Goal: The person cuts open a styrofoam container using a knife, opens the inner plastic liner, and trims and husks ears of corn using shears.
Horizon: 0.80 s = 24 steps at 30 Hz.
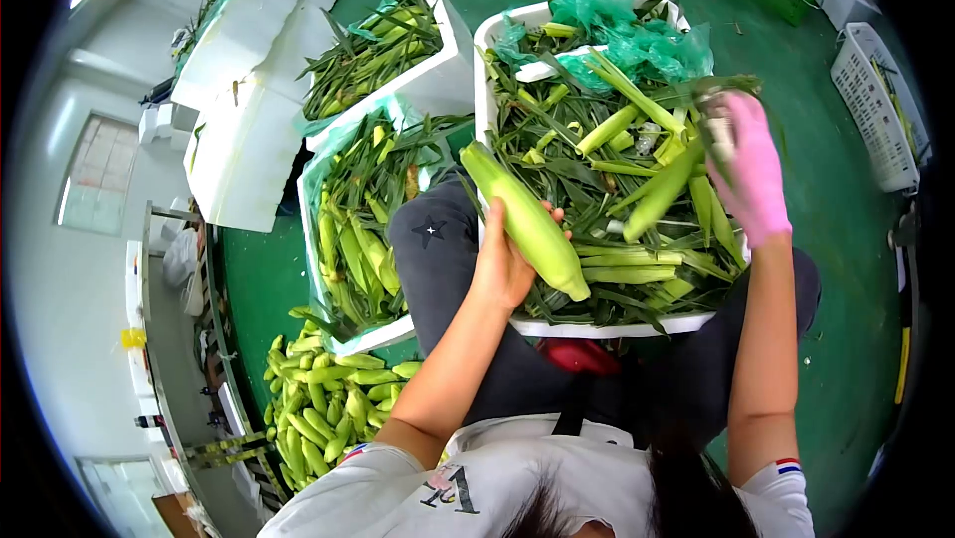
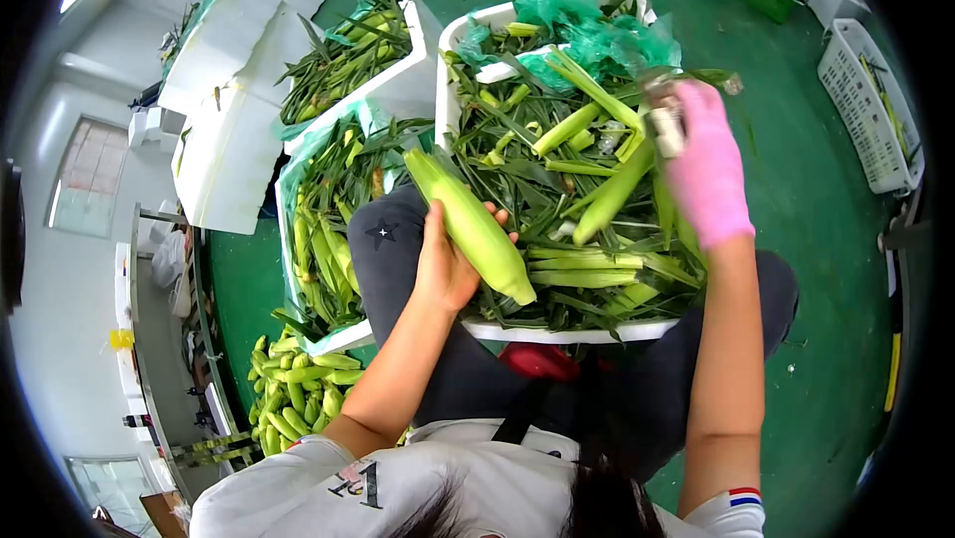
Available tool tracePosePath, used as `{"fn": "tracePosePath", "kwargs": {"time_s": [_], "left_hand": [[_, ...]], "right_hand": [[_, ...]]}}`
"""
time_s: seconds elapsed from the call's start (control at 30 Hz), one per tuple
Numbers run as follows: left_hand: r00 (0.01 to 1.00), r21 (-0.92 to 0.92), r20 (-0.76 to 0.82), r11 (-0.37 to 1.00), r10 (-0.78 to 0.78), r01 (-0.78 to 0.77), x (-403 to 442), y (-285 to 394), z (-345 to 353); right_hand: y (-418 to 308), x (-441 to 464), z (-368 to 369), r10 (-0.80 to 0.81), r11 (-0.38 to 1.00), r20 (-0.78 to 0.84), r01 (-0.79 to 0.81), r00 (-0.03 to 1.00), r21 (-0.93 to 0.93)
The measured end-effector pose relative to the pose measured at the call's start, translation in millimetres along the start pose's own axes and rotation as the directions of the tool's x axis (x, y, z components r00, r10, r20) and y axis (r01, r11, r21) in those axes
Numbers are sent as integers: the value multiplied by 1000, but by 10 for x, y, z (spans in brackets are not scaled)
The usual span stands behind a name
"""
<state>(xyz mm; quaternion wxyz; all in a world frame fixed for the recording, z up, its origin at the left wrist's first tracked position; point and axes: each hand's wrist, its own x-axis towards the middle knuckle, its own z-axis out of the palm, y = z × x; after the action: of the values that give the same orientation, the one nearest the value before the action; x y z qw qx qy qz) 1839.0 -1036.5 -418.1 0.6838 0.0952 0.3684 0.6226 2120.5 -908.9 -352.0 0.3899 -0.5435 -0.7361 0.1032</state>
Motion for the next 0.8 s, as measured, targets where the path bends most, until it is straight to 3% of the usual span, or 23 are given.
{"fn": "tracePosePath", "kwargs": {"time_s": [0.07,0.1,0.13,0.17,0.2,0.23,0.27,0.33,0.4,0.43,0.47,0.53,0.57,0.63,0.67,0.7,0.73,0.77,0.8], "left_hand": [[979,391,89,898,181,-202,-50,49,32],[958,530,139,799,249,-284,-84,90,73],[946,665,172,677,273,-317,-157,121,120],[910,759,254,516,327,-397,-172,132,116],[872,821,339,341,354,-457,-196,115,107],[839,834,377,251,391,-492,-222,112,180],[731,811,529,-5,431,-585,-209,137,236],[731,834,498,-29,467,-550,-209,83,298],[713,823,521,-56,469,-565,-178,31,332],[709,825,530,-88,465,-558,-165,15,347],[703,825,539,-121,464,-552,-149,-2,360],[676,817,575,-278,461,-505,-104,-7,317],[657,797,603,-369,452,-478,-95,5,320],[622,747,652,-506,434,-431,-97,7,349],[642,771,632,-434,434,-466,-80,1,347],[661,792,610,-358,436,-494,-56,1,346],[679,808,588,-281,440,-518,-31,2,347],[747,833,506,-21,430,-553,-33,-39,410],[881,819,374,342,291,-461,-35,-138,347]], "right_hand": [[60,7,151,128,971,112,-102,985,-216],[115,-30,238,153,981,87,-141,984,-129],[143,-106,286,166,986,87,-167,982,6],[-28,-165,184,288,839,273,-380,918,390],[-275,-229,63,314,503,484,-575,817,645],[-430,-320,19,220,374,601,-636,768,675],[-561,-374,-17,107,245,689,-690,717,681],[-795,-409,-64,49,250,813,-795,580,552],[-835,-530,65,-13,246,769,-743,639,622],[-808,-532,83,-12,230,804,-781,594,581],[-777,-571,124,4,210,779,-763,627,612],[-717,-648,218,33,176,727,-721,685,671],[-709,-619,200,24,308,734,-704,678,640],[-698,-594,192,33,242,765,-747,644,619],[-686,-594,194,36,210,781,-768,624,605],[-650,-622,242,36,279,751,-728,659,626],[-666,-629,236,50,205,742,-734,668,647],[-705,-632,222,60,132,735,-736,675,664],[-742,-636,215,68,58,731,-734,679,677]]}}
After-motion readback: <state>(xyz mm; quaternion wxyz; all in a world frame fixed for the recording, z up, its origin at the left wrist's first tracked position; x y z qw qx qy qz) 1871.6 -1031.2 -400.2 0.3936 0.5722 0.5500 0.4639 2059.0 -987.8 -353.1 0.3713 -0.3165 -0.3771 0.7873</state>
